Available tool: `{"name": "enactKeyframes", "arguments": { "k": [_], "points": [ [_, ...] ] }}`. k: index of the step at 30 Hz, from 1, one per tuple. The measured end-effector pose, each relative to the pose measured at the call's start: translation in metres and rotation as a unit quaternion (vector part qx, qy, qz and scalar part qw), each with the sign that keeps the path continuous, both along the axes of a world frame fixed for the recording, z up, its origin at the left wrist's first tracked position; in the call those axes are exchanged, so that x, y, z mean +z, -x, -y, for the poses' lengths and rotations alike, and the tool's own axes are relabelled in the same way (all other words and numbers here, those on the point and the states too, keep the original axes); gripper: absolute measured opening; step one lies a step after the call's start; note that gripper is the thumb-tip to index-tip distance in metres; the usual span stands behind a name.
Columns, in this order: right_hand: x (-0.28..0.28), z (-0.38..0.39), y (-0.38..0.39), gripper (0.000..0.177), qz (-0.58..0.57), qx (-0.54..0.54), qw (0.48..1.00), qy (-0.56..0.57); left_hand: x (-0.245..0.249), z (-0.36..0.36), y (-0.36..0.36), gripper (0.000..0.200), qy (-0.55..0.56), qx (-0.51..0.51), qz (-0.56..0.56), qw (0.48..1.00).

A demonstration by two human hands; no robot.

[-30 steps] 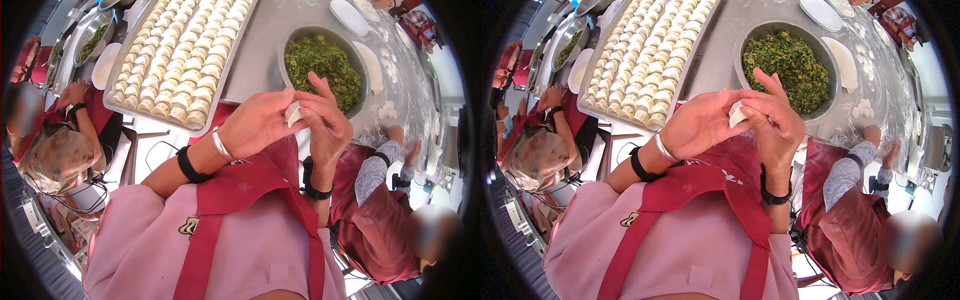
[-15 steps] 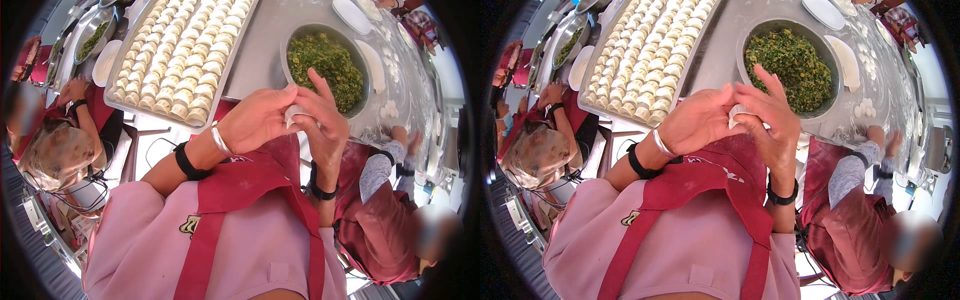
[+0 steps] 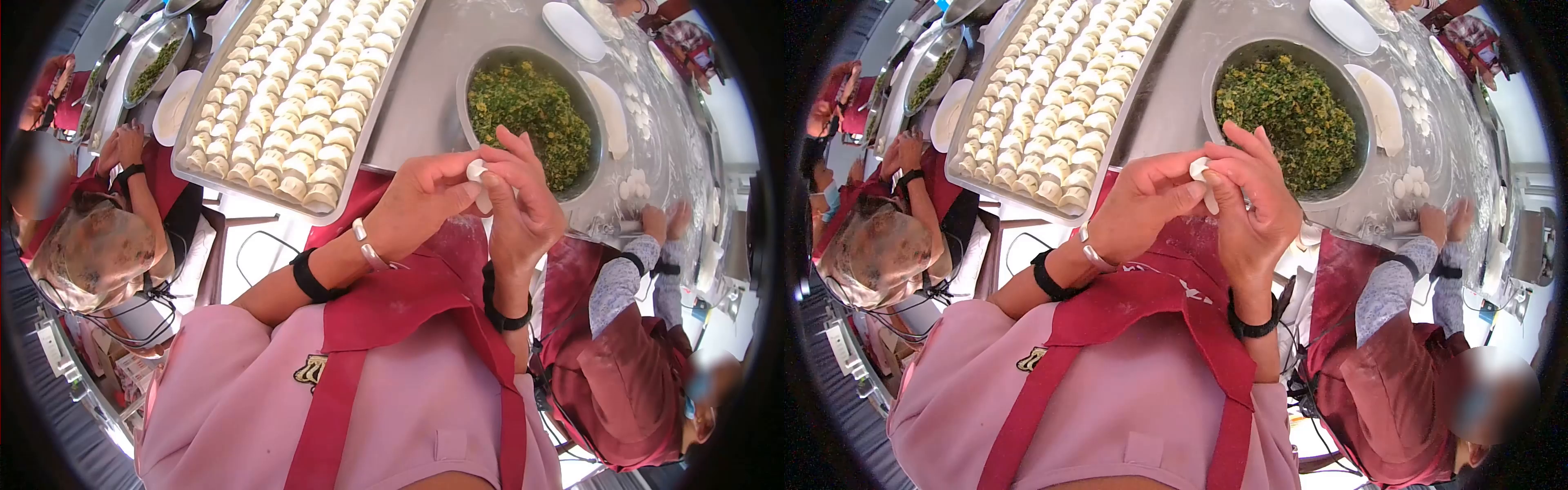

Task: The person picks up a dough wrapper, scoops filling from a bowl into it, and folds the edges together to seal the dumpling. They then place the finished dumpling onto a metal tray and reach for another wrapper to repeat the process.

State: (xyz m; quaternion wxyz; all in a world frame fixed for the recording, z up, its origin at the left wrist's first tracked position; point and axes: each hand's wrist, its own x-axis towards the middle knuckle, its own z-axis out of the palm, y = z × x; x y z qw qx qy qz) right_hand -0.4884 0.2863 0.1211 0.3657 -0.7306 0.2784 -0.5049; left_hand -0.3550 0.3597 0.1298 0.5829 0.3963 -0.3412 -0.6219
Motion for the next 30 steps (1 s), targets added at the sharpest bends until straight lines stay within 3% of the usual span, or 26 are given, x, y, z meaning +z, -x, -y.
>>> {"name": "enactKeyframes", "arguments": {
  "k": [4, 13, 16, 25, 28, 30],
  "points": [
    [0.011, -0.007, 0.001, 0.010, 0.015, -0.001, 0.998, -0.063, -0.001, 0.000, -0.001, 0.031, 0.024, -0.002, 0.019, 1.000],
    [0.005, 0.000, 0.001, 0.011, -0.047, 0.030, 0.995, 0.082, -0.005, -0.001, -0.008, 0.028, 0.022, -0.026, 0.095, 0.995],
    [0.008, -0.004, 0.000, 0.011, -0.041, 0.007, 0.996, 0.073, -0.001, -0.001, -0.007, 0.028, 0.022, -0.028, 0.074, 0.997],
    [0.012, -0.003, 0.002, 0.015, -0.071, 0.045, 0.991, 0.108, -0.003, -0.005, -0.008, 0.026, -0.002, -0.033, 0.162, 0.986],
    [0.009, -0.003, 0.004, 0.014, -0.035, 0.050, 0.996, 0.060, 0.003, -0.004, -0.007, 0.025, 0.016, -0.036, 0.096, 0.995],
    [0.011, -0.006, 0.003, 0.015, -0.013, 0.055, 0.998, 0.010, 0.006, -0.004, -0.007, 0.025, 0.017, -0.039, 0.117, 0.992]
  ]
}}
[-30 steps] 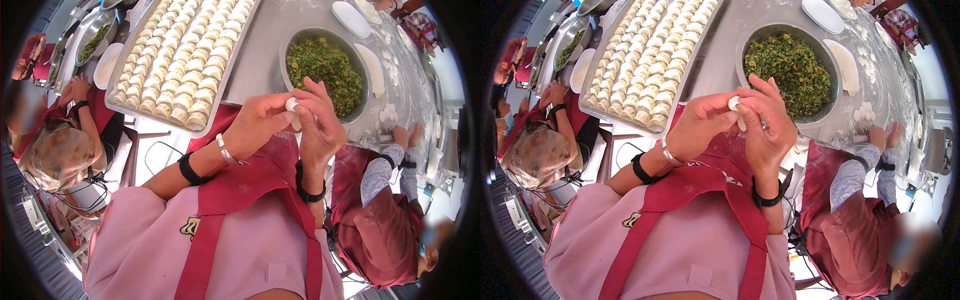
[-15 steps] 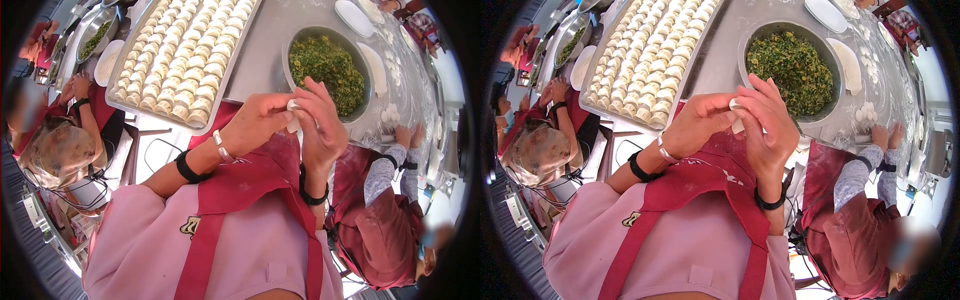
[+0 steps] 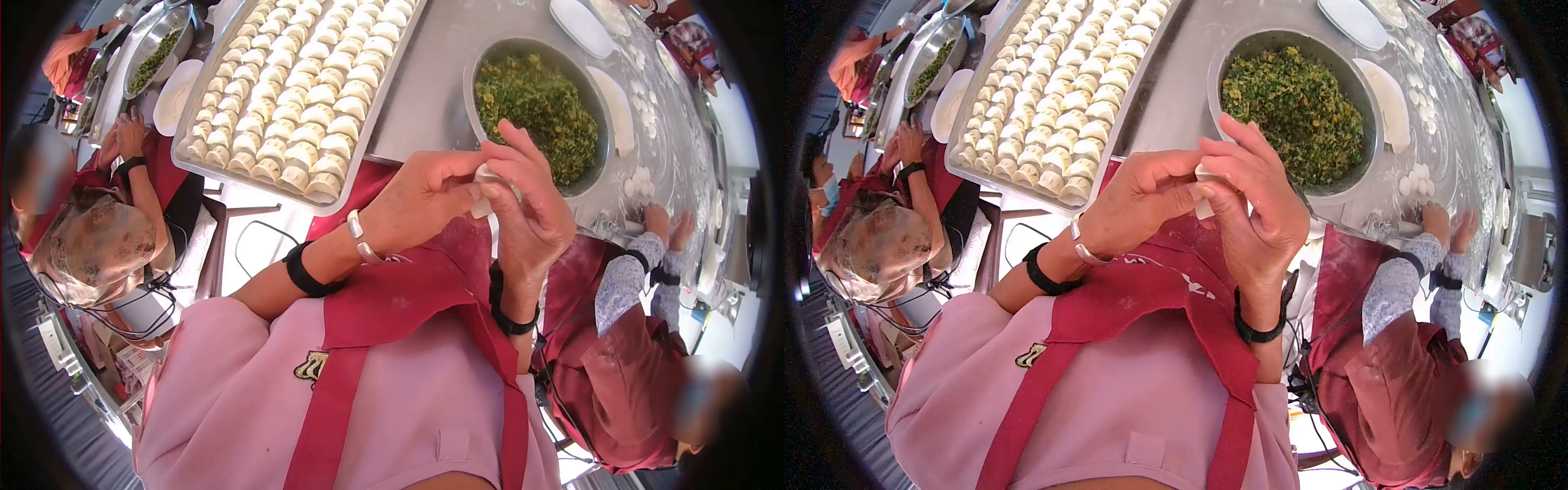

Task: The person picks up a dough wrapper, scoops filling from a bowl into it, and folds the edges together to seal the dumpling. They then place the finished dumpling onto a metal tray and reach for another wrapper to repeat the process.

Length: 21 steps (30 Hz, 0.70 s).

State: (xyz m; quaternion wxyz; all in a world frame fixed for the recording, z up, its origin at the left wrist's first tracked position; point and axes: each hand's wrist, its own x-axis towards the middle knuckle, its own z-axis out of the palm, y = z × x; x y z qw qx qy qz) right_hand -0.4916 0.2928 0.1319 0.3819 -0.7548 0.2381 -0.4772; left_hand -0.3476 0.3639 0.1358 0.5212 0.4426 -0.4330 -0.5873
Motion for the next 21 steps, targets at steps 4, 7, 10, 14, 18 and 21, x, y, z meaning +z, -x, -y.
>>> {"name": "enactKeyframes", "arguments": {
  "k": [4, 7, 10, 14, 18, 21],
  "points": [
    [-0.003, 0.003, 0.001, 0.016, 0.012, 0.026, 1.000, -0.004, -0.007, 0.000, 0.004, 0.026, -0.013, 0.011, -0.022, 1.000],
    [-0.005, 0.006, 0.003, 0.018, -0.008, 0.034, 0.999, 0.027, -0.005, -0.001, 0.000, 0.027, -0.022, -0.001, 0.037, 0.999],
    [-0.001, -0.003, -0.004, 0.020, 0.050, 0.017, 0.996, -0.066, -0.003, 0.001, 0.005, 0.028, 0.023, 0.037, 0.001, 0.999],
    [0.001, -0.009, -0.009, 0.021, 0.105, -0.005, 0.987, -0.121, 0.003, 0.000, 0.008, 0.032, -0.006, 0.066, 0.007, 0.998],
    [-0.012, 0.001, 0.000, 0.020, 0.050, -0.004, 0.998, -0.044, 0.010, 0.000, 0.008, 0.046, 0.011, 0.022, -0.097, 0.995],
    [-0.013, 0.004, -0.004, 0.017, 0.041, -0.018, 0.998, -0.049, 0.008, 0.002, 0.010, 0.042, -0.003, 0.021, -0.219, 0.975]
  ]
}}
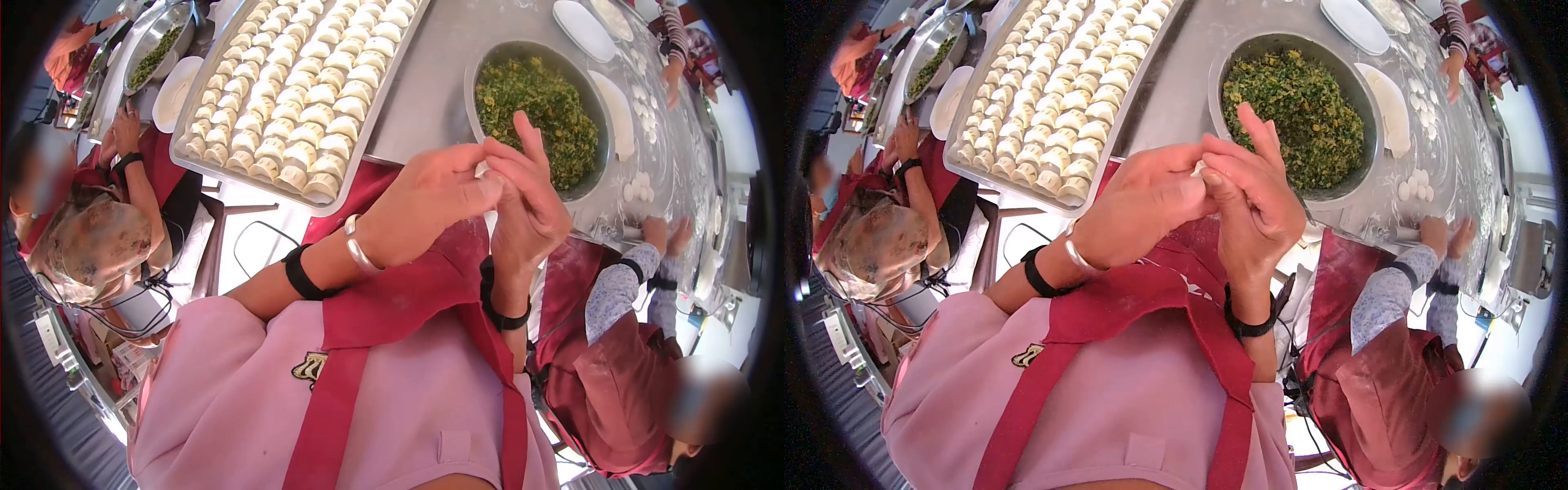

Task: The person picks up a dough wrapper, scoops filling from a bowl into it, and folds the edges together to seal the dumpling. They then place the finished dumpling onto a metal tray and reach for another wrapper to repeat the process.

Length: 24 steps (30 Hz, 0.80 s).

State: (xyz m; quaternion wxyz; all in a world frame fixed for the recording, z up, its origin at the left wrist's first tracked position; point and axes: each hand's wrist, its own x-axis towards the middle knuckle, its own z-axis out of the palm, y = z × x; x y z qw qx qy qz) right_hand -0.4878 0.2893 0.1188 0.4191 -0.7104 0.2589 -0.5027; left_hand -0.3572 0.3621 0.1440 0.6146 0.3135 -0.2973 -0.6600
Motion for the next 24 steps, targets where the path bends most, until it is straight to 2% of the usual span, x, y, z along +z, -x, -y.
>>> {"name": "enactKeyframes", "arguments": {
  "k": [4, 7, 10, 13, 15, 17, 19, 22, 24],
  "points": [
    [0.020, -0.014, -0.012, 0.013, 0.036, -0.060, 0.992, -0.106, -0.001, 0.002, 0.003, 0.039, -0.017, 0.003, -0.101, 0.995],
    [0.003, -0.004, -0.003, 0.015, 0.019, -0.036, 0.999, -0.009, 0.014, 0.002, 0.007, 0.038, -0.004, 0.005, -0.126, 0.992],
    [0.003, 0.002, 0.005, 0.017, -0.061, -0.019, 0.996, 0.064, 0.023, 0.001, 0.004, 0.037, -0.047, -0.004, -0.106, 0.993],
    [0.002, 0.005, 0.000, 0.019, -0.087, 0.005, 0.992, 0.090, 0.013, 0.005, -0.005, 0.040, -0.018, -0.033, -0.105, 0.994],
    [0.009, -0.004, -0.007, 0.019, -0.017, -0.008, 1.000, -0.004, 0.007, 0.005, -0.006, 0.038, -0.048, -0.030, -0.117, 0.992],
    [0.010, -0.007, -0.007, 0.020, 0.012, -0.008, 0.999, -0.047, 0.007, 0.004, -0.004, 0.036, -0.057, -0.022, -0.130, 0.990],
    [0.004, -0.005, -0.001, 0.021, 0.001, 0.007, 0.999, -0.036, 0.013, 0.004, 0.002, 0.035, -0.044, -0.008, -0.143, 0.989],
    [0.000, 0.003, 0.006, 0.022, -0.098, 0.007, 0.992, 0.085, 0.014, 0.005, 0.006, 0.032, -0.064, -0.009, -0.114, 0.991],
    [-0.001, 0.006, 0.003, 0.021, -0.119, 0.008, 0.988, 0.098, 0.009, 0.010, 0.006, 0.030, -0.074, -0.007, -0.111, 0.991]
  ]
}}
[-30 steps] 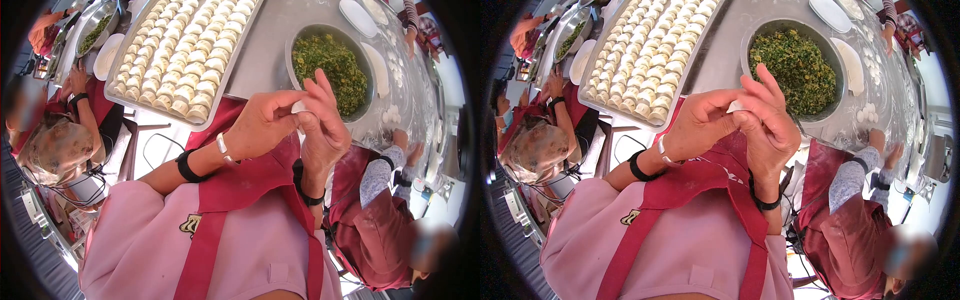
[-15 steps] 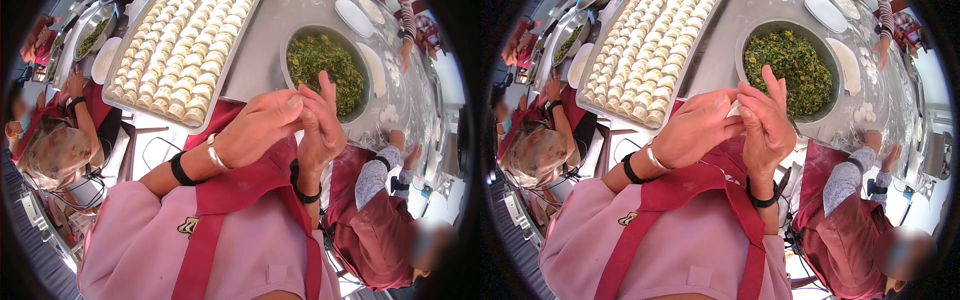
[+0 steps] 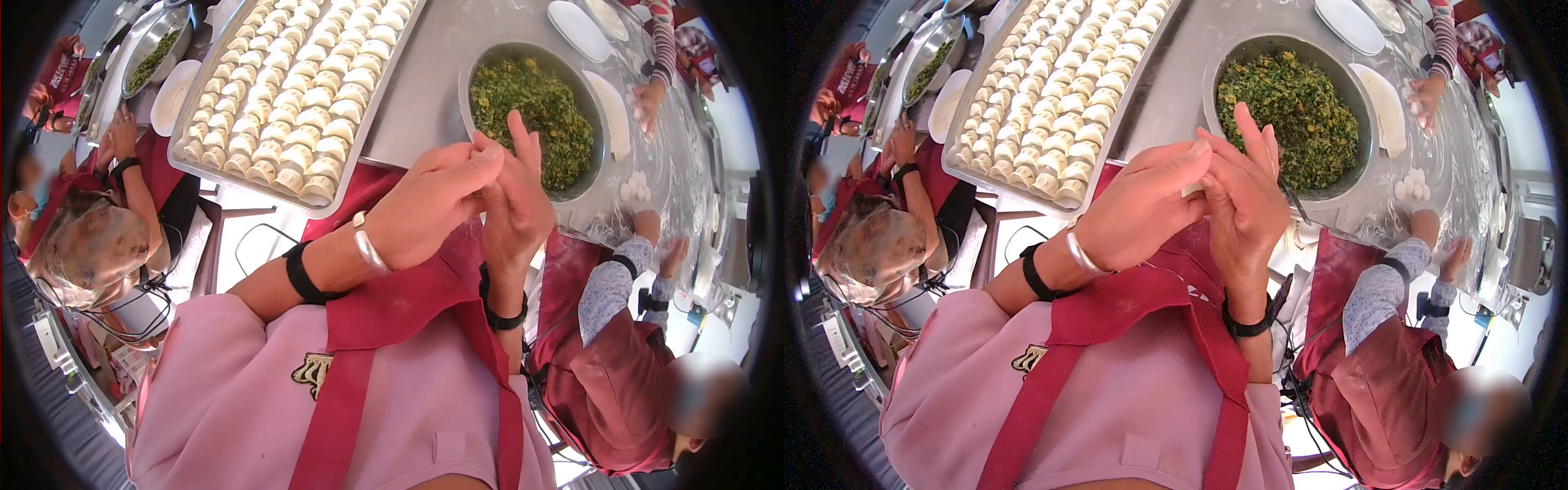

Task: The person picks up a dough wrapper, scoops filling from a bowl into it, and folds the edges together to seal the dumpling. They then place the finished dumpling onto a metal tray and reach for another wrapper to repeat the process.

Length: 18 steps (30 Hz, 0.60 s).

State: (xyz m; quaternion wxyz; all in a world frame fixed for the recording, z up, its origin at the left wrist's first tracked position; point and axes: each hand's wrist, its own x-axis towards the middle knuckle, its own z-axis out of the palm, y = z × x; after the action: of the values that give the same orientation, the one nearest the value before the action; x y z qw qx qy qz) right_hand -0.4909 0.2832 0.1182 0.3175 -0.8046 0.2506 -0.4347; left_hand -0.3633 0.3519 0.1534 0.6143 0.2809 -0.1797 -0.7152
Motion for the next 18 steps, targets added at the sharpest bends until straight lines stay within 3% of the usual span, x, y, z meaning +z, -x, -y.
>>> {"name": "enactKeyframes", "arguments": {
  "k": [4, 7, 10, 18],
  "points": [
    [0.010, -0.010, -0.008, 0.023, 0.075, -0.025, 0.991, -0.107, -0.010, 0.000, -0.004, 0.031, 0.008, -0.004, -0.020, 1.000],
    [-0.001, -0.005, -0.004, 0.028, 0.064, -0.018, 0.997, -0.049, -0.004, -0.003, 0.002, 0.032, 0.020, 0.032, -0.020, 0.999],
    [-0.005, 0.002, -0.001, 0.032, -0.017, -0.006, 0.999, 0.029, -0.010, -0.001, 0.006, 0.032, -0.001, 0.009, 0.018, 1.000],
    [0.003, -0.005, -0.007, 0.038, -0.002, -0.066, 0.998, 0.018, -0.007, -0.001, 0.006, 0.032, 0.010, 0.057, -0.093, 0.994]
  ]
}}
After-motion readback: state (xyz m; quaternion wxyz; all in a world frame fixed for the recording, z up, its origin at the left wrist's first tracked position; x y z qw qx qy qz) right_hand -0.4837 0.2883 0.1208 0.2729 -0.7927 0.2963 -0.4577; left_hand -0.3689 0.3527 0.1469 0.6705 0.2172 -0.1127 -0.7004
